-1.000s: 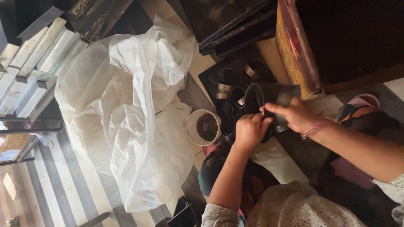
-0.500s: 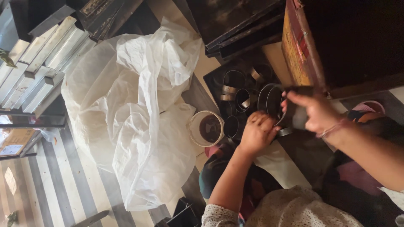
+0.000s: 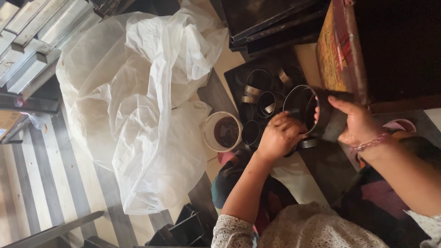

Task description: Organizing metal baking rings and placing them onto baking trays.

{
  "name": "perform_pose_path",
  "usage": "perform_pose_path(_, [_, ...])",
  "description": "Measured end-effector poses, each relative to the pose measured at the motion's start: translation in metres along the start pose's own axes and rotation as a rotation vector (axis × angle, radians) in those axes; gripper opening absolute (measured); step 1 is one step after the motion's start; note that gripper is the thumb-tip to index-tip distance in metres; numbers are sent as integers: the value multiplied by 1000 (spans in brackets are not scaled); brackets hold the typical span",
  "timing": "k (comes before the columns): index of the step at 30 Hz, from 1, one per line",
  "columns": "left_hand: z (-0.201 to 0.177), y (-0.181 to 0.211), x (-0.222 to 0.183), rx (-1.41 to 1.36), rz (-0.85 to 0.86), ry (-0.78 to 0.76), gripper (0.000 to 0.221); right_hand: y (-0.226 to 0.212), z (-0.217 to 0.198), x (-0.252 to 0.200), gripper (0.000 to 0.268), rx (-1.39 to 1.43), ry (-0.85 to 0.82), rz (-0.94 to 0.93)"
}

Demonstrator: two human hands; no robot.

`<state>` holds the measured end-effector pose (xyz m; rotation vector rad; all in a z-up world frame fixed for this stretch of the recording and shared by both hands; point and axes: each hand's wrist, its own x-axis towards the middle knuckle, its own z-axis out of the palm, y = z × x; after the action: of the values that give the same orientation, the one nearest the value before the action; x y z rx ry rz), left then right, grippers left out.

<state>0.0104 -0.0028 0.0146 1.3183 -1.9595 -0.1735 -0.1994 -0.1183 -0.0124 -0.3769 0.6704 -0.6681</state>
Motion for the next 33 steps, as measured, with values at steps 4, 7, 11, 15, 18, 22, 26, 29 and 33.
perform_pose_path(4, [21,-5,-16,-61,-125,-68,22,20,25,-10,33,-122,-44,48])
perform_pose_path(7, [3,8,1,-24,-148,-77,25,18,14,0,27,-134,-44,-56])
perform_pose_path(11, [3,5,4,59,-44,-3,21,4,15,10,20,21,112,-41])
perform_pose_path(15, [38,-5,-23,57,-350,-238,29,25,18,10,21,-26,64,105])
perform_pose_path(18, [31,1,-28,110,-413,-298,31,31,15,10,19,-207,20,45])
perform_pose_path(22, [-1,14,-24,263,-195,-141,28,-4,33,-3,21,-355,21,35])
perform_pose_path(26, [-7,26,-31,465,-97,-97,37,4,-11,18,26,-255,-59,141])
perform_pose_path(29, [7,44,-42,441,-107,-101,46,12,5,1,28,-192,-38,247])
perform_pose_path(33, [36,66,-57,120,-283,-109,46,27,40,-33,37,-40,-79,323])
